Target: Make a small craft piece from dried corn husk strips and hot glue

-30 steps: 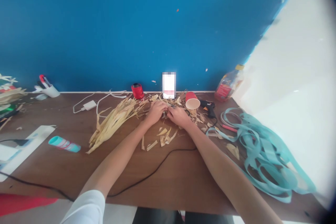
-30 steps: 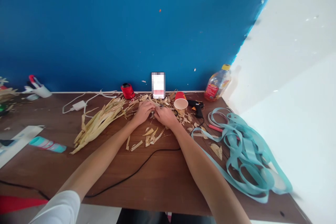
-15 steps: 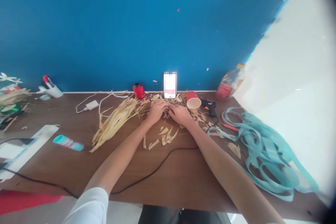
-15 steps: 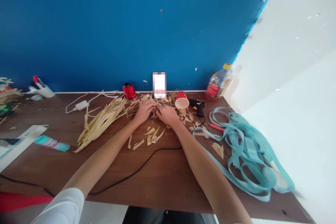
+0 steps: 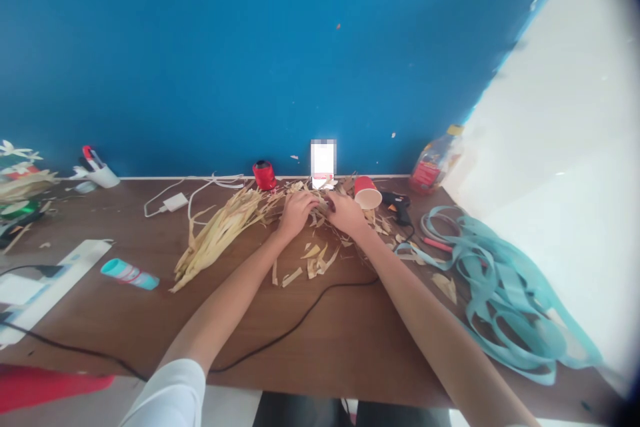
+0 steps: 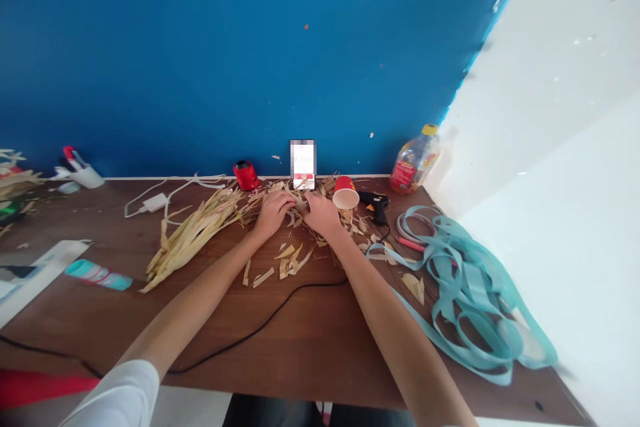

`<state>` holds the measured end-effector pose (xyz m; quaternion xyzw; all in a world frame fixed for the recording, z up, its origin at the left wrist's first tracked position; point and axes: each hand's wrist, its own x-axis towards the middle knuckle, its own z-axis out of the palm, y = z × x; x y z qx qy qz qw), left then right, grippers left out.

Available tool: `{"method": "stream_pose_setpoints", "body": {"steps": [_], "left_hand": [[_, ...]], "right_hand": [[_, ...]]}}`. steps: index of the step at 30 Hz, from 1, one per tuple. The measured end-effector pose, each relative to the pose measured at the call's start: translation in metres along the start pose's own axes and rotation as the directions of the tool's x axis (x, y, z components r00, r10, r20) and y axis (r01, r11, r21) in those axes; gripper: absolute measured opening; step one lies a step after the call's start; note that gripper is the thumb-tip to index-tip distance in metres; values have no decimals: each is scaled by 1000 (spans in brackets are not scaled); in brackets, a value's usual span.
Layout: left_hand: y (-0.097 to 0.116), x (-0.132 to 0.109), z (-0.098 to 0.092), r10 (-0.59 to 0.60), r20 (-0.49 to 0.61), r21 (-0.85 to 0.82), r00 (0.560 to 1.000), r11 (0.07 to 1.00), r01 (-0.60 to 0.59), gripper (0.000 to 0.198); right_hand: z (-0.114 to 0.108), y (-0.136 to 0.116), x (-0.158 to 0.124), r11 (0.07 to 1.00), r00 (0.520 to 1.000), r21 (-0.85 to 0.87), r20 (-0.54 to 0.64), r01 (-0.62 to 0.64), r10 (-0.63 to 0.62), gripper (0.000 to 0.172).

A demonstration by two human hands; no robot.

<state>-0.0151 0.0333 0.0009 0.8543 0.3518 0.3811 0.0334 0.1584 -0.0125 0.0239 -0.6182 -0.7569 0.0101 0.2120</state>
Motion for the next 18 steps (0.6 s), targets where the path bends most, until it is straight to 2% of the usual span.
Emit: {"method": "stream_pose_setpoints", "body": {"steps": [3,6,10,13,18], "left_hand": [[-2,0,1,7,-10,-9,1000,1000,-7,23],[-3,-1,2,18,-15,-30,1000,999,-18,23],[-3,-1,4,47,-15,-64,999,997,-48,22],[-3,0,4,37,-13,-76,999,996,-38,23],[-2,0,4,0,-13,-92,1000,996,-1,24]], "right_hand": [[-6,1,2,996,997,55,20,73,-75,21],[-10,1,2,992,991,18,38,128,-129,24],[-12,1,1,988,987,-54,81,147,-142,32],[-14,6,2,987,983,-47,107,154,-148,33],[-18,20,6,985,983,-7,69,171,-170,33]]}}
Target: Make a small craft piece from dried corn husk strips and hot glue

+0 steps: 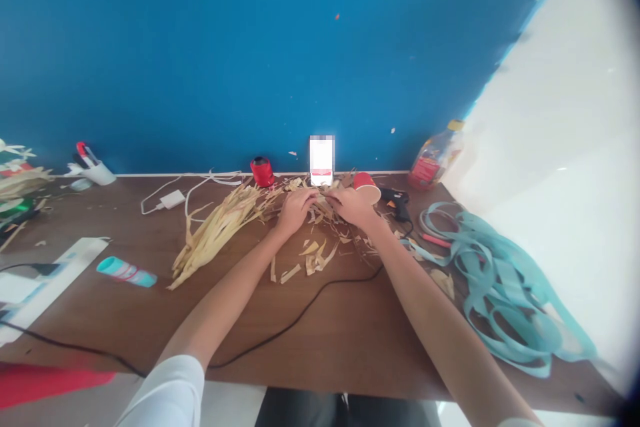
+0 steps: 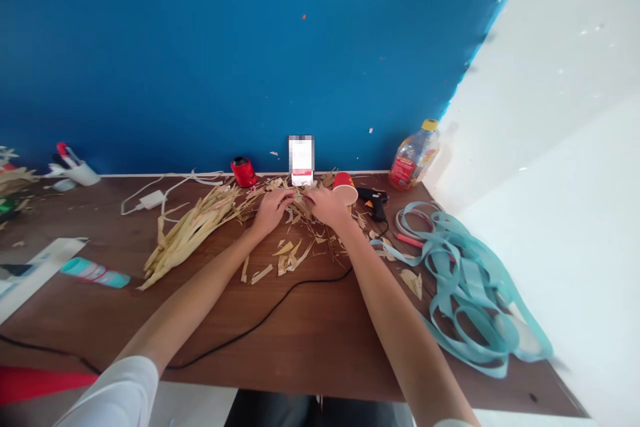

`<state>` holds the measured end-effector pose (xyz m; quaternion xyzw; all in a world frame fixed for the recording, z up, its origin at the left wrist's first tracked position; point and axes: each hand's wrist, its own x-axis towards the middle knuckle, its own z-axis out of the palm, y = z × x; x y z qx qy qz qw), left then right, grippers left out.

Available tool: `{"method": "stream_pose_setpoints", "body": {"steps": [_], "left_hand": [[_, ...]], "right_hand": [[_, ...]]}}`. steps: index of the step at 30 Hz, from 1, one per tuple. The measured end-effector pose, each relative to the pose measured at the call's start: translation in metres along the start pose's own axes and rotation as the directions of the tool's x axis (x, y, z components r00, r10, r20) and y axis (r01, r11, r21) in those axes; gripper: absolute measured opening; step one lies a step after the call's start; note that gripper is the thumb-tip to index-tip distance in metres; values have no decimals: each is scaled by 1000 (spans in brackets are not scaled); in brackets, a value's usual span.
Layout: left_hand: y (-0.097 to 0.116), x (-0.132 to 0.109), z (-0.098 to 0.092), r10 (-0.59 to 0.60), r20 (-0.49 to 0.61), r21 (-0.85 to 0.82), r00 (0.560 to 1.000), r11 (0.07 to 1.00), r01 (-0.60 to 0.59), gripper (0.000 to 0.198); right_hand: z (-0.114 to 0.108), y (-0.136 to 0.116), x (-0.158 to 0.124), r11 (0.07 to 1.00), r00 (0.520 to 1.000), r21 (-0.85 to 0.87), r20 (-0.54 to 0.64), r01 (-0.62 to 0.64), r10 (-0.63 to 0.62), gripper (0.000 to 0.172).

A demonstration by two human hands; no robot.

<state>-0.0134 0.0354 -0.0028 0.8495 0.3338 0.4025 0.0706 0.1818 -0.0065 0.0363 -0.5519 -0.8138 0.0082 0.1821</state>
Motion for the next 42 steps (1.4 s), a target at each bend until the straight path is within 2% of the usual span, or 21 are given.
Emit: {"method": "stream_pose_setpoints", "body": {"steps": [8,12,15,18,22,28,31,33,35,38,42], "left_hand": [[1,-1,-1,30,1,-9,1000,1000,-30,20],[0,-1,-1,75,-42,26,996,997,-74,20],[0,-2,-1,93,-74,22,993,996,-92,19],[0,-3,-1,98,-110,0,989,995,-99,18],[-3,-3,-1,103,-154,-14,983,994,-107,18],[-1,-3,-1,131,-150,-8,980,991,-133,17],[1,-5,-2,56,-149,1,987,998,-56,14],[2,-6,-2,-5,-162,1,987,1000,6,13],[2,-6,-2,-51,-163,-5,985,999,51,13],[1,-6,-1,-92,-150,-31,984,996,89,11],[0,-6,-1,-125,-124,-95,984,989,114,16]], "right_hand": [[8,8,1,994,997,102,-65,41,-35,24],[9,8,3,961,995,271,-93,45,-20,19],[7,7,3,900,996,435,-88,11,31,19],[3,2,2,774,997,630,-8,-52,74,18],[5,-7,2,500,983,846,167,-184,80,23],[20,-21,8,273,943,925,189,-264,273,25],[23,-30,9,139,900,939,247,-313,360,23],[25,-35,10,88,878,942,266,-325,399,22],[27,-38,10,67,865,946,261,-318,429,20],[32,-39,11,83,859,950,232,-301,456,18],[35,-35,12,175,874,954,136,-242,467,17]]}}
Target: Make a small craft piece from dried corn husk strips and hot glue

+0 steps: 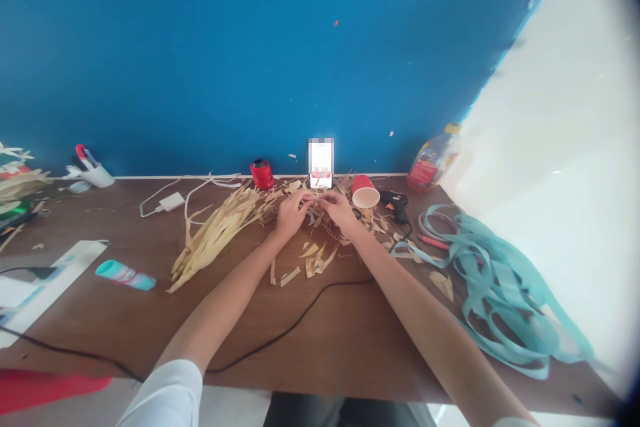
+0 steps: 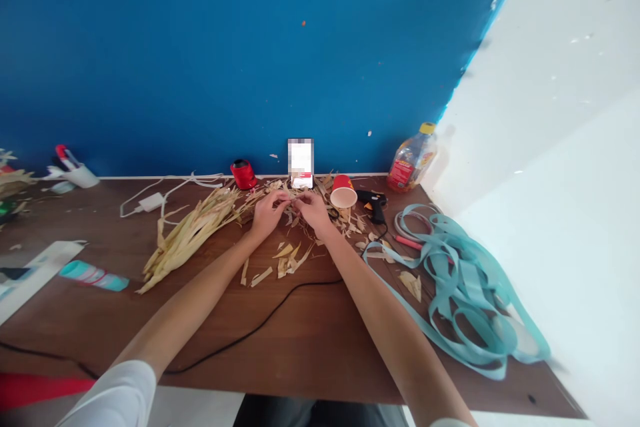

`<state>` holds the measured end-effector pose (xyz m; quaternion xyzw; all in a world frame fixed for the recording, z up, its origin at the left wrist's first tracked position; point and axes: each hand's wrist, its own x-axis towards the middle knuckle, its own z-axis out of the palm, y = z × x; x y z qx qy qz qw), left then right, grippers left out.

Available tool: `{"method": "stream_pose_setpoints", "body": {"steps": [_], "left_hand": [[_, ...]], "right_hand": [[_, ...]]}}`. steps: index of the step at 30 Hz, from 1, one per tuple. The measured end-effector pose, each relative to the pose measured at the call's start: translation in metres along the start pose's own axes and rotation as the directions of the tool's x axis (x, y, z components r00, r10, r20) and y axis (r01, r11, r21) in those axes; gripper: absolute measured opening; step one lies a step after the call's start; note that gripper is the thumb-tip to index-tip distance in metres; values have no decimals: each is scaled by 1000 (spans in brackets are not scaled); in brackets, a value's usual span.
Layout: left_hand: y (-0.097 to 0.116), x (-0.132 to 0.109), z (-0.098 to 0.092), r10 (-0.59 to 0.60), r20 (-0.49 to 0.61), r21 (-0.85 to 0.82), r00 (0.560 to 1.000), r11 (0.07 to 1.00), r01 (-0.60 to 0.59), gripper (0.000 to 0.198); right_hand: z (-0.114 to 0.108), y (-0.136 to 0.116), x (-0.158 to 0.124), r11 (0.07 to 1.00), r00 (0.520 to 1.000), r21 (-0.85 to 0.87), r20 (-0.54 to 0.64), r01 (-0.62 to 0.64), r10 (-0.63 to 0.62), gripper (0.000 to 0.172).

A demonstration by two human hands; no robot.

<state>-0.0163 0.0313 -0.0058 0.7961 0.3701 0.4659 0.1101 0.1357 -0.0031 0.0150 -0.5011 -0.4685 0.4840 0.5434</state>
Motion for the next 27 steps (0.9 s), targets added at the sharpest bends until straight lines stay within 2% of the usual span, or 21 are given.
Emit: {"method": "stream_pose_setpoints", "body": {"steps": [5,12,19,21,24,27], "left_hand": [[2,0,0,-11,35,-16,999,1000,11,25],[-1,0,1,-15,32,-11,999,1000,15,24],[0,2,0,45,61,63,997,997,-49,20],[1,1,0,33,66,102,997,994,-40,20],[0,0,0,7,52,184,999,983,-16,20],[-1,-1,1,-22,60,235,998,972,8,22]], "right_hand": [[-2,0,0,998,998,-17,0,62,-62,16],[0,3,0,998,998,-36,-4,57,-57,19],[-4,6,0,968,986,-190,53,165,-158,17],[-5,2,-1,937,975,-270,66,222,-212,19],[-7,-4,-5,843,939,-419,90,339,-333,22],[-7,-7,-8,799,909,-439,128,410,-396,23]]}}
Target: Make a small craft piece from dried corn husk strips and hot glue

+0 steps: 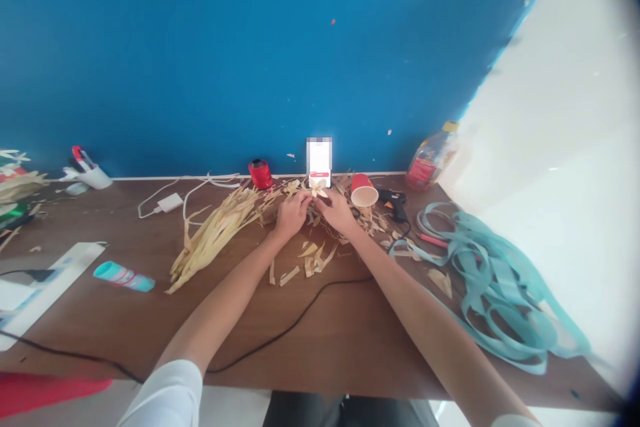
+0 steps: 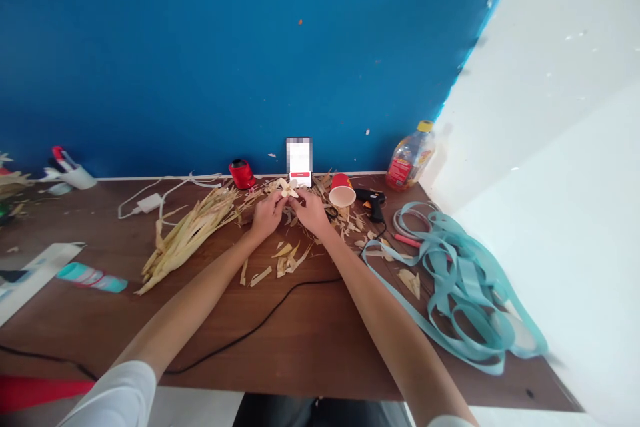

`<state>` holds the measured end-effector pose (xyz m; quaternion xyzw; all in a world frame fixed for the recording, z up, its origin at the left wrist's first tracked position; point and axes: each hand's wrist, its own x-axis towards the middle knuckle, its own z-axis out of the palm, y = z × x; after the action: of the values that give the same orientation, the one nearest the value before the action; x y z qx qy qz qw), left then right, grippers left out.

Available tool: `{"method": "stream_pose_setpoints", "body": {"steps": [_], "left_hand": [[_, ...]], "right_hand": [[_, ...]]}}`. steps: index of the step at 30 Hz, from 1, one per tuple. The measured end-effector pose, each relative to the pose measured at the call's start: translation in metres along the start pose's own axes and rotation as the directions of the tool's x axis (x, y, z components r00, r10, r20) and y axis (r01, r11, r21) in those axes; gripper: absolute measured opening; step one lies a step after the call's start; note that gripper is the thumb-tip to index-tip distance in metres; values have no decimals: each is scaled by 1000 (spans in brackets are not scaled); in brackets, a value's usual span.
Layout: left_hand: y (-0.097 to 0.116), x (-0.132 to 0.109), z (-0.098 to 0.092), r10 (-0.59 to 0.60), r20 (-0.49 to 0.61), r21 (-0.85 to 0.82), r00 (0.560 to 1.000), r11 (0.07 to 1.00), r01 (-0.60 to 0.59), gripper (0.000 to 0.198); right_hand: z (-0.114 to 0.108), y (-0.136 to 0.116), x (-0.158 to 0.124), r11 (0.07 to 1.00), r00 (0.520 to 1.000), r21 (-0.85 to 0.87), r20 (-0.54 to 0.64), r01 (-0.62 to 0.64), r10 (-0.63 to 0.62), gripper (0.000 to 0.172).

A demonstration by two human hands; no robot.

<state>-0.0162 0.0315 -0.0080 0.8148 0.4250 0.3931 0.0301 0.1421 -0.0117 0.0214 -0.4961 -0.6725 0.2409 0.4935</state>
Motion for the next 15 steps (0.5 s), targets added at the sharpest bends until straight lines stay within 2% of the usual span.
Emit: {"method": "stream_pose_setpoints", "body": {"steps": [5,11,15], "left_hand": [[2,0,-1,-8,-1,-50,1000,999,8,23],[5,2,-3,-23,21,-95,1000,995,25,21],[5,2,-3,8,14,-120,1000,993,-7,18]], "right_hand": [[1,-1,0,997,1000,79,-16,9,-7,23],[-3,-5,-1,996,997,-40,-2,79,-79,22],[-3,-5,-2,991,995,-99,41,91,-88,18]]}}
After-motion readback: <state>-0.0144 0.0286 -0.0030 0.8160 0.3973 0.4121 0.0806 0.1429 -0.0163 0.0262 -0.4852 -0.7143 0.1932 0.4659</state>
